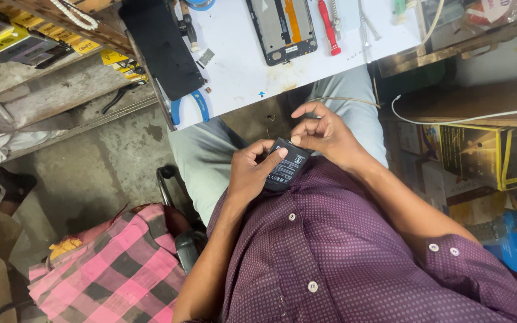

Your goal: The person pries open a smartphone on a cluttered repair bench using a screwdriver, removes the back cover and battery, then holds the battery on their lap and works at its edge, peeling or pressing at the connector strip with their fingers.

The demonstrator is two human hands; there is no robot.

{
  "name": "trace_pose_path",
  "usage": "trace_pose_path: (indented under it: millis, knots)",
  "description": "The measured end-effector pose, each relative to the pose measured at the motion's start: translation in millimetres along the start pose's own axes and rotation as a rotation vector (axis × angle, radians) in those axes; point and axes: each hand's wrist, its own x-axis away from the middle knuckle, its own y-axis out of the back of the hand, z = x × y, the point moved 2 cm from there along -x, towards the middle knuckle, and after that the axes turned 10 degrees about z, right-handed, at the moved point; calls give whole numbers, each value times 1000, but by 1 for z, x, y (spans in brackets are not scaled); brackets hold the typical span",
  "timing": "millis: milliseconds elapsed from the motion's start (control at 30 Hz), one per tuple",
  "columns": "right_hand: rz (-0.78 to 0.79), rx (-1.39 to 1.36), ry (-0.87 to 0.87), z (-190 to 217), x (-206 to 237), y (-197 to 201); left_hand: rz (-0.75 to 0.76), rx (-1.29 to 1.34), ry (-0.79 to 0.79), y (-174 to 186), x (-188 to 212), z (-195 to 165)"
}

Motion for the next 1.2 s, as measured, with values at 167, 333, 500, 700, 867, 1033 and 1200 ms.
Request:
trace_pose_path:
  millis: [167, 333, 500, 700, 867, 1033, 1200]
  knots:
    - [13, 165, 8, 6, 1, 2, 5, -9, 8, -1, 0, 0]
    - [25, 264, 19, 13, 3, 0, 2, -27, -17, -2, 1, -2]
    - [17, 382, 22, 21, 5, -4, -9, -17, -9, -2, 1, -2]
    - [-27, 560, 51, 33, 9, -12, -18, -2, -12, -3, 1, 0]
    - [-38, 617, -24, 41, 11, -16, -31, -22, -18, -2, 1, 2]
    - [-44, 787, 38, 47, 16, -17, -18, -42, -23, -1, 1, 2]
    - [-59, 770, 31, 46, 18, -17, -22, -28, -12, 0, 1, 0]
